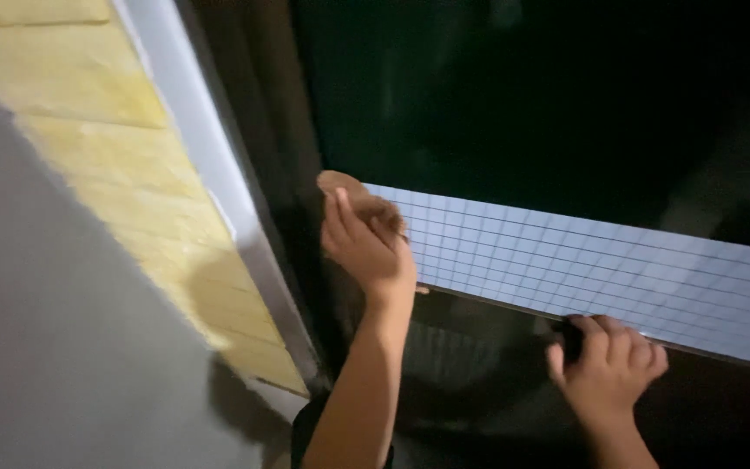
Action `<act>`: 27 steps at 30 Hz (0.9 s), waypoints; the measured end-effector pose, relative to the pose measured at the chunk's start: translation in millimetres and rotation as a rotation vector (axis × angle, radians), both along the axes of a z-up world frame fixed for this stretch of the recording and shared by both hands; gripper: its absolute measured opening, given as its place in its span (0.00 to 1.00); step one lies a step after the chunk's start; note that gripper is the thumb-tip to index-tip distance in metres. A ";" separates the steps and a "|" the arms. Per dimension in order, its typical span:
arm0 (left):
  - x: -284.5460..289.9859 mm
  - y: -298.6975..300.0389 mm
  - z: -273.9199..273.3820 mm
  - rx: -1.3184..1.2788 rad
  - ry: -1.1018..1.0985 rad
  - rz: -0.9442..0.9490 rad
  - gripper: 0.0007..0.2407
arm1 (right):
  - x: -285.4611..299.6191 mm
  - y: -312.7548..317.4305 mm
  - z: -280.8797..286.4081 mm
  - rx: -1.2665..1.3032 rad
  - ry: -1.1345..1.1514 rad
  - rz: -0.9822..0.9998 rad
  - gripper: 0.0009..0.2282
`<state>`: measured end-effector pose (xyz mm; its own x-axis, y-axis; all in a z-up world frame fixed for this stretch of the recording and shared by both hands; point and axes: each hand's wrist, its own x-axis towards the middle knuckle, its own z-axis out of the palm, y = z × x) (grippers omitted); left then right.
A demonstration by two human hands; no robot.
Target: Cleaning a door surface and applying a decorative grid-patterned vinyl film using a squeegee and cloth.
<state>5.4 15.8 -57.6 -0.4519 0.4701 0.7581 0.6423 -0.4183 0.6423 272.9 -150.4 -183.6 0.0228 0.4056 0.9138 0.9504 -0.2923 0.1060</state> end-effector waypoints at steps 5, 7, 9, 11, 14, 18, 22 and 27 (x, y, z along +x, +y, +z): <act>6.6 0.1 4.4 0.218 0.070 0.082 0.20 | 1.3 -2.5 3.7 -0.306 0.161 -0.160 0.24; 11.1 -15.0 1.6 0.321 0.106 0.090 0.22 | -5.6 -8.7 15.8 -0.495 0.325 -0.201 0.27; 18.5 -32.7 -14.7 0.430 0.023 -0.218 0.19 | -12.3 -16.1 30.1 -0.193 0.132 0.024 0.22; 43.2 -94.8 -12.0 0.368 -0.321 -0.781 0.24 | -25.8 -33.5 57.5 -0.220 0.356 0.148 0.23; 75.7 -160.0 -18.8 0.059 -0.757 -1.341 0.24 | -39.0 -55.2 77.1 -0.135 0.726 0.600 0.27; 101.2 -183.9 -36.1 -0.338 -0.929 -1.400 0.18 | -46.9 -84.1 89.8 -0.018 1.355 1.212 0.38; 114.7 -182.5 -45.3 -0.651 -1.057 -1.464 0.18 | -21.3 -104.6 83.1 0.138 2.031 1.181 0.33; 132.9 -182.4 -60.3 -1.242 -1.261 -1.468 0.21 | 14.9 -122.5 48.4 0.076 2.395 1.048 0.13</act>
